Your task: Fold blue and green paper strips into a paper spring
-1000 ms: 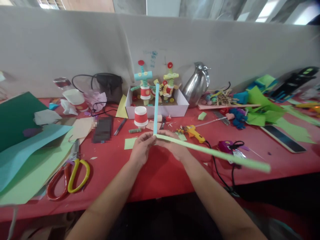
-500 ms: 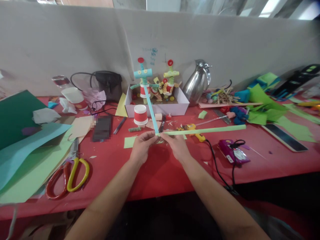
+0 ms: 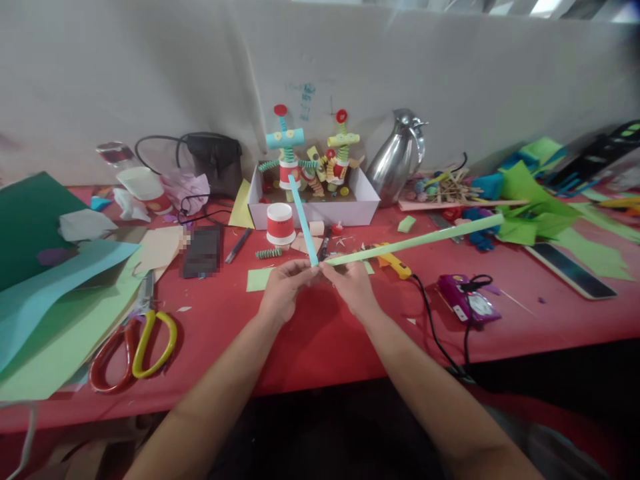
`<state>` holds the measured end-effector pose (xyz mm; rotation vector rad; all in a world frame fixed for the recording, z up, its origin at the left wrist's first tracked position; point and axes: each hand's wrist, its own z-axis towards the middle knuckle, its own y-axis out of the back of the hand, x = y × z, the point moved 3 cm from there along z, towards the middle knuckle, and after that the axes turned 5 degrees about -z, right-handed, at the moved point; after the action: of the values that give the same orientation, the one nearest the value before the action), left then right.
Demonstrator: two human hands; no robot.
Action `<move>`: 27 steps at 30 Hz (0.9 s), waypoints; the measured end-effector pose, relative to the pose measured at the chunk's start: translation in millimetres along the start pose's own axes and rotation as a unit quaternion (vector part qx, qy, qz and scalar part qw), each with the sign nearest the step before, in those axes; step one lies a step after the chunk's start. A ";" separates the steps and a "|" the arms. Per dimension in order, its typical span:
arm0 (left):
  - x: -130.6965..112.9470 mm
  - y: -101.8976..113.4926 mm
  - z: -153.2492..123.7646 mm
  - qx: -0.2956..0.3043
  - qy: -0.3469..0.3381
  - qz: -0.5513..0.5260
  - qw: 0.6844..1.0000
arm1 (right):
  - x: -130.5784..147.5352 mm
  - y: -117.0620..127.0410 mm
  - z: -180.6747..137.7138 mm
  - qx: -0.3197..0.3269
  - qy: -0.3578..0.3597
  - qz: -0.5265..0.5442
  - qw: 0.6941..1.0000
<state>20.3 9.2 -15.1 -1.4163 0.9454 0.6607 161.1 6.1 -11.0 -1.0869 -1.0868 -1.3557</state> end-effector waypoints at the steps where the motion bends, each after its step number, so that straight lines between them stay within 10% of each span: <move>1: -0.1 0.0 -0.3 -0.004 -0.006 0.005 1.000 | -0.2 -0.2 -0.3 0.000 0.002 -0.001 1.000; 27: -1.2 1.9 0.8 -0.040 -0.026 0.039 0.998 | -1.7 -9.1 -2.1 0.026 -0.129 0.143 0.981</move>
<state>18.2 10.3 -15.2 -1.4302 0.9460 0.7975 152.0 4.8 -13.4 -1.3494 -1.0952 -0.9728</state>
